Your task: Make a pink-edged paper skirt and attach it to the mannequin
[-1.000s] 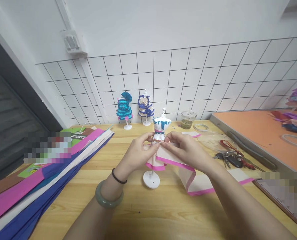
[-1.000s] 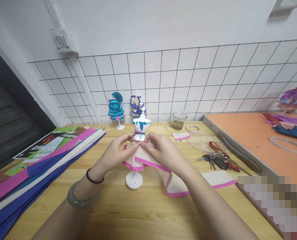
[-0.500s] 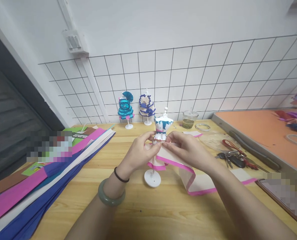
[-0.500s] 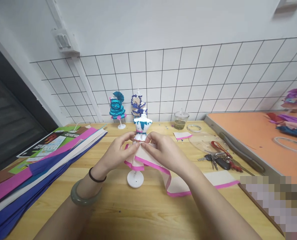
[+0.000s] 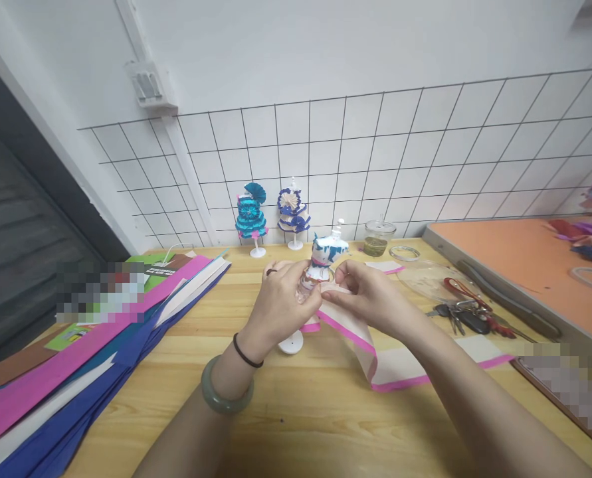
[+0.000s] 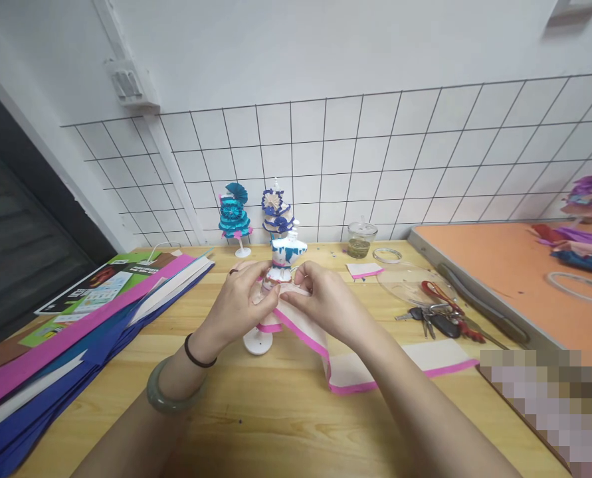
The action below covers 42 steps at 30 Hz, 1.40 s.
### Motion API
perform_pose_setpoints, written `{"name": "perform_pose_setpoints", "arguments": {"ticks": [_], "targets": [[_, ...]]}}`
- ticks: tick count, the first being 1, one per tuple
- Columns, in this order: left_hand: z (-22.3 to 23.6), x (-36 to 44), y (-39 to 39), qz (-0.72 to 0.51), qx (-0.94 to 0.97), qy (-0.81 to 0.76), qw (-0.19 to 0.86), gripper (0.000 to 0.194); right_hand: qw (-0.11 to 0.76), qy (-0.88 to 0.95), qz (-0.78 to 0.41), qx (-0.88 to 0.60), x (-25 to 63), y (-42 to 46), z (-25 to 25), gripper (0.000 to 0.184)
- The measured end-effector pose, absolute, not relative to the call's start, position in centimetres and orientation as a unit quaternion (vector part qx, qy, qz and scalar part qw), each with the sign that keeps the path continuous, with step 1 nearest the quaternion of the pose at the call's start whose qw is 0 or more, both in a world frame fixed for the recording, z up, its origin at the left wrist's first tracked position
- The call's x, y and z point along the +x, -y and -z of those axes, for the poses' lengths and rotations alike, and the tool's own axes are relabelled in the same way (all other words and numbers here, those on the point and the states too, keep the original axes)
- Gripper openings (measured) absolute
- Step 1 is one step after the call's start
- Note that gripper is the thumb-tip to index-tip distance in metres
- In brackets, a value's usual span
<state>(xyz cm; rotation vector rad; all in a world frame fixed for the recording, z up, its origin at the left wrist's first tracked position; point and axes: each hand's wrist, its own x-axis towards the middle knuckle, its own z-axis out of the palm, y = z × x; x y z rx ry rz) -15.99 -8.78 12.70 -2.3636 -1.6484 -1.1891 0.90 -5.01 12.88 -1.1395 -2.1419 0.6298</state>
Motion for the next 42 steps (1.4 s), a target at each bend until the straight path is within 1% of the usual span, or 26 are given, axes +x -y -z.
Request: {"name": "perform_pose_setpoints", "arguments": {"ticks": [2, 6, 10, 12, 16, 20, 23, 25, 29, 38, 42], "targets": [[-12.6, -16.0, 8.7, 0.379, -0.757, 0.532, 0.028, 0.026, 0.322, 0.805, -0.235, -0.439, 0.8, 4.9, -12.8, 0.026], [-12.5, -16.1, 8.6, 0.377, -0.752, 0.539, 0.045, 0.027, 0.288, 0.813, -0.262, -0.434, 1.0, 5.2, -13.1, 0.023], [-12.4, -16.2, 8.5, 0.383, -0.746, 0.542, 0.057, 0.027, 0.281, 0.838, -0.276, -0.378, 1.0, 5.9, -13.7, 0.026], [-12.4, -16.2, 8.5, 0.385, -0.744, 0.542, 0.060, 0.026, 0.290, 0.847, -0.262, -0.361, 0.8, 6.3, -13.9, 0.026], [-12.4, -16.3, 8.5, 0.385, -0.745, 0.541, 0.065, 0.025, 0.286, 0.859, -0.199, -0.375, 0.6, 6.8, -14.1, 0.021], [-12.5, -16.4, 8.5, 0.387, -0.755, 0.526, 0.063, 0.027, 0.286, 0.870, -0.179, -0.361, 0.5, 7.1, -14.2, 0.021], [-12.5, -16.4, 8.5, 0.391, -0.754, 0.525, 0.054, 0.025, 0.282, 0.869, -0.186, -0.362, 0.5, 7.1, -14.2, 0.022], [-12.6, -16.4, 8.6, 0.397, -0.749, 0.529, 0.042, 0.022, 0.282, 0.864, -0.209, -0.361, 0.6, 7.0, -14.1, 0.023], [-12.8, -16.4, 8.6, 0.408, -0.745, 0.527, 0.008, 0.022, 0.297, 0.856, -0.250, -0.342, 0.8, 6.6, -13.9, 0.022], [-13.1, -16.2, 8.8, 0.428, -0.736, 0.523, -0.042, 0.022, 0.328, 0.831, -0.220, -0.391, 0.7, 6.3, -13.7, 0.024], [-13.2, -16.2, 9.0, 0.430, -0.735, 0.521, -0.055, 0.022, 0.327, 0.823, -0.222, -0.409, 0.7, 6.3, -13.6, 0.027]]}}
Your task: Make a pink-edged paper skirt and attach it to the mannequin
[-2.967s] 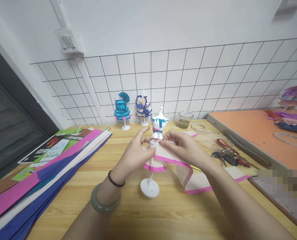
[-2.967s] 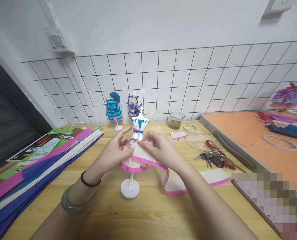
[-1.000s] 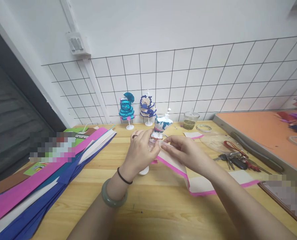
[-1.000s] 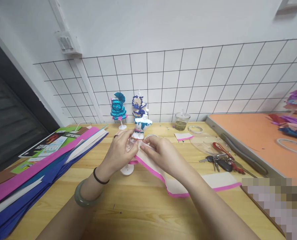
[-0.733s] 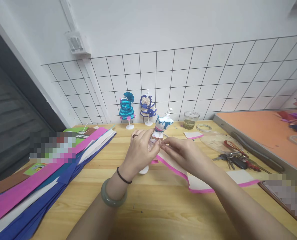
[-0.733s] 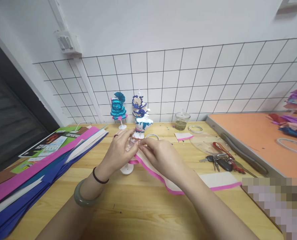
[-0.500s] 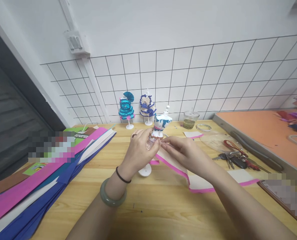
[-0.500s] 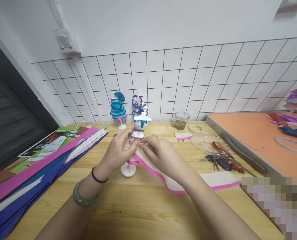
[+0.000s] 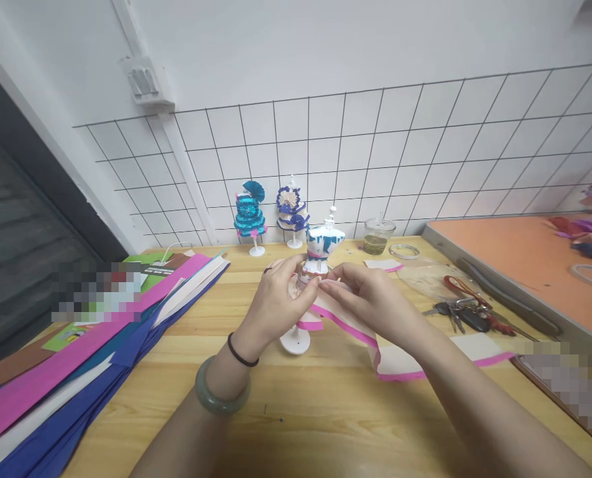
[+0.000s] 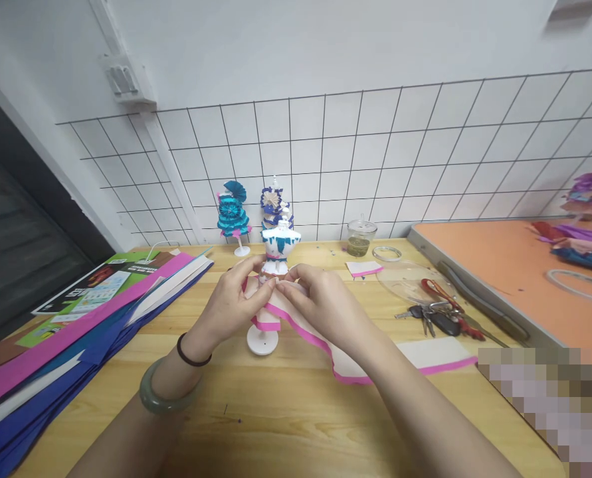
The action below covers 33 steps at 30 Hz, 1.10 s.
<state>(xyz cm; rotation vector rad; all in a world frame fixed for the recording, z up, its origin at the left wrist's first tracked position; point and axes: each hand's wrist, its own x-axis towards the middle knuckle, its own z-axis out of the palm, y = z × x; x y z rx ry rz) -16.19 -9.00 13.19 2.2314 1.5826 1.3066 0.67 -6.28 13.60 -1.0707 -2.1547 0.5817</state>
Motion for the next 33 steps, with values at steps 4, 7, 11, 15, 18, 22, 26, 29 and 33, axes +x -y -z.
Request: {"name": "perform_pose_setpoints", "arguments": {"ticks": [4, 7, 11, 15, 18, 22, 26, 29, 33], "targets": [[-13.21, -16.22, 9.00, -0.432, 0.734, -0.518, 0.076, 0.022, 0.324, 0.816, -0.223, -0.422, 0.74, 6.24, -13.59, 0.030], [-13.14, -16.26, 8.94, -0.435, 0.731, -0.518, 0.091, 0.022, 0.327, 0.813, -0.234, -0.421, 0.73, 6.18, -13.58, 0.030], [-13.16, -16.21, 9.00, -0.430, 0.732, -0.514, 0.121, 0.023, 0.332, 0.809, -0.246, -0.417, 0.65, 6.09, -13.52, 0.031], [-13.35, -16.08, 9.24, -0.425, 0.738, -0.507, 0.133, 0.020, 0.336, 0.806, -0.244, -0.422, 0.65, 5.97, -13.51, 0.031], [-13.52, -16.04, 9.42, -0.431, 0.740, -0.494, 0.146, 0.021, 0.336, 0.804, -0.244, -0.425, 0.70, 5.90, -13.54, 0.030], [-13.69, -15.97, 9.54, -0.438, 0.742, -0.480, 0.164, 0.026, 0.335, 0.805, -0.245, -0.423, 0.70, 5.78, -13.53, 0.028], [-13.50, -15.91, 9.37, -0.442, 0.725, -0.505, 0.157, 0.024, 0.334, 0.804, -0.249, -0.423, 0.63, 5.67, -13.37, 0.028], [-13.12, -16.00, 9.10, -0.448, 0.705, -0.522, 0.172, 0.029, 0.332, 0.808, -0.246, -0.420, 0.62, 5.61, -13.14, 0.029], [-12.69, -16.19, 8.80, -0.459, 0.688, -0.521, 0.212, 0.030, 0.328, 0.812, -0.246, -0.415, 0.67, 5.66, -13.08, 0.030]]}}
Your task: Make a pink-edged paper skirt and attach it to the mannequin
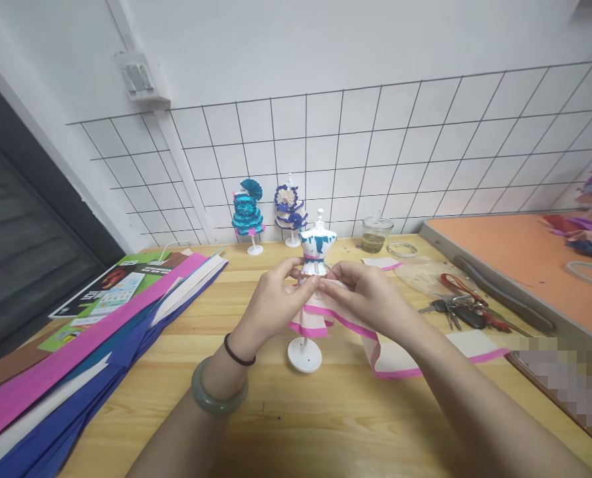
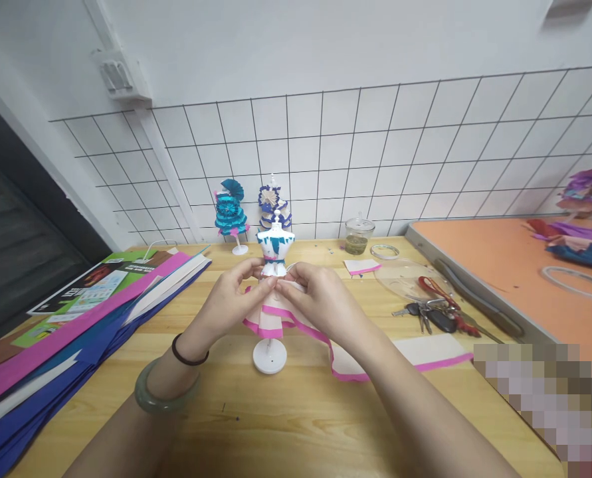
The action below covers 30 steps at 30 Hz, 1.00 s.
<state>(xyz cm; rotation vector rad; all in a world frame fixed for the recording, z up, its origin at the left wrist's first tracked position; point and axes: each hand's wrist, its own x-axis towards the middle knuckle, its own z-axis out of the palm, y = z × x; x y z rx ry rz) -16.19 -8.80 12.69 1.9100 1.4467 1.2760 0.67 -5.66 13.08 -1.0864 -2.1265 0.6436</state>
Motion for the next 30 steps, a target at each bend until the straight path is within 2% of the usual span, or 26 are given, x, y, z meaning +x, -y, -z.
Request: {"name": "perform_pose_setpoints", "arguments": {"ticks": [12, 19, 24, 30], "targets": [[-12.2, -16.5, 8.3, -0.457, 0.690, -0.523, 0.204, 0.026, 0.290, 0.824, -0.281, -0.398, 1.1, 6.3, -14.4, 0.031], [-12.7, -16.3, 8.7, -0.452, 0.699, -0.520, 0.190, 0.027, 0.327, 0.806, -0.280, -0.406, 0.9, 6.2, -14.0, 0.028], [-13.2, -16.1, 9.1, -0.448, 0.713, -0.498, 0.209, 0.024, 0.325, 0.806, -0.285, -0.404, 0.8, 6.4, -14.1, 0.025], [-13.7, -16.0, 9.5, -0.441, 0.720, -0.465, 0.267, 0.030, 0.335, 0.811, -0.249, -0.410, 0.8, 6.6, -14.4, 0.021]]}}
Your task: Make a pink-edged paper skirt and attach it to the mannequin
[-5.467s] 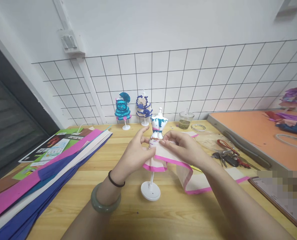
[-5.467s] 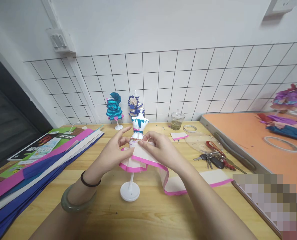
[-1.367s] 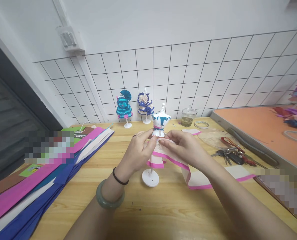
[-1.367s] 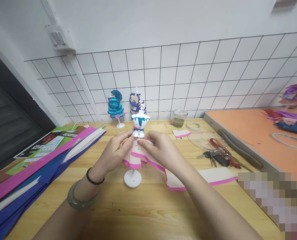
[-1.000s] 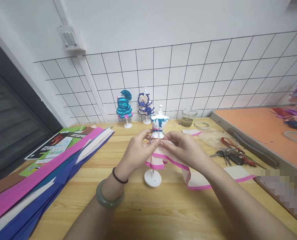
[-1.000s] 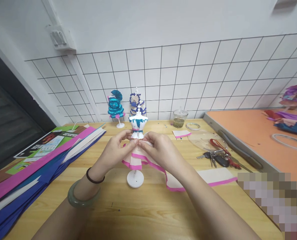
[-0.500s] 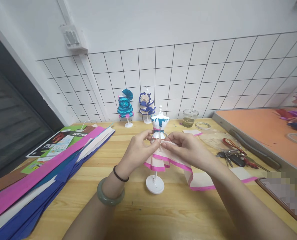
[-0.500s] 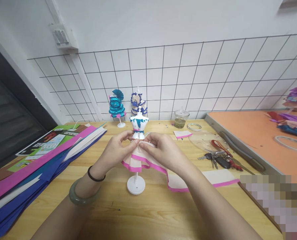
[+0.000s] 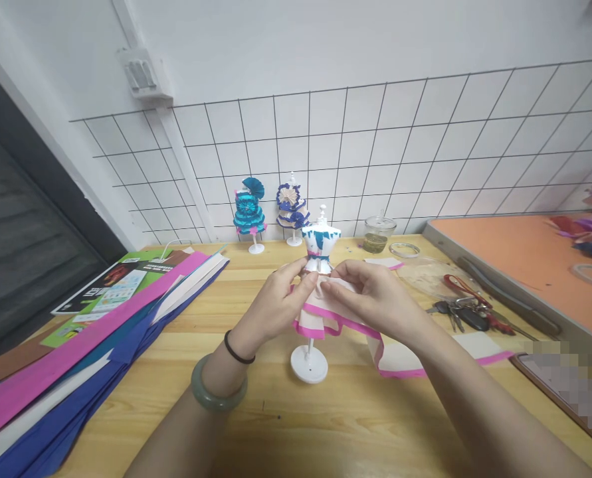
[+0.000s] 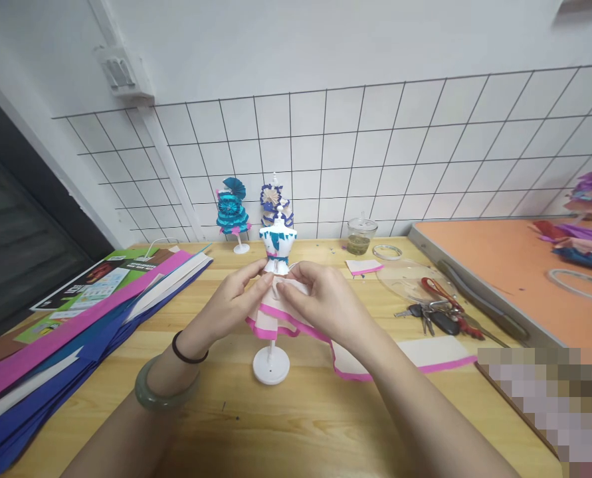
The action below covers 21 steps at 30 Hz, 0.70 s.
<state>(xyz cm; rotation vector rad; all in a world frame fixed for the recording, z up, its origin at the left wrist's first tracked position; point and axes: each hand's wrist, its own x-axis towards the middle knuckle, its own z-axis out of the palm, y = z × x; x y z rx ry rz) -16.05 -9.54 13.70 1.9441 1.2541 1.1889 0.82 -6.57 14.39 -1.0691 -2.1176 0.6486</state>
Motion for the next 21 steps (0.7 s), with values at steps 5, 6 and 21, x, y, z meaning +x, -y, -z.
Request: {"name": "perform_pose_setpoints", "arguments": {"ticks": [5, 6, 21], "targets": [[-13.51, -16.10, 9.45, -0.446, 0.722, -0.464, 0.255, 0.025, 0.347, 0.813, -0.222, -0.411, 0.64, 6.57, -14.03, 0.018], [-13.38, -16.11, 9.39, -0.445, 0.720, -0.474, 0.244, 0.024, 0.350, 0.813, -0.221, -0.410, 0.61, 6.59, -13.96, 0.018], [-13.16, -16.63, 8.94, -0.453, 0.714, -0.516, 0.136, 0.032, 0.364, 0.793, -0.332, -0.357, 0.60, 6.79, -14.21, 0.027]]}}
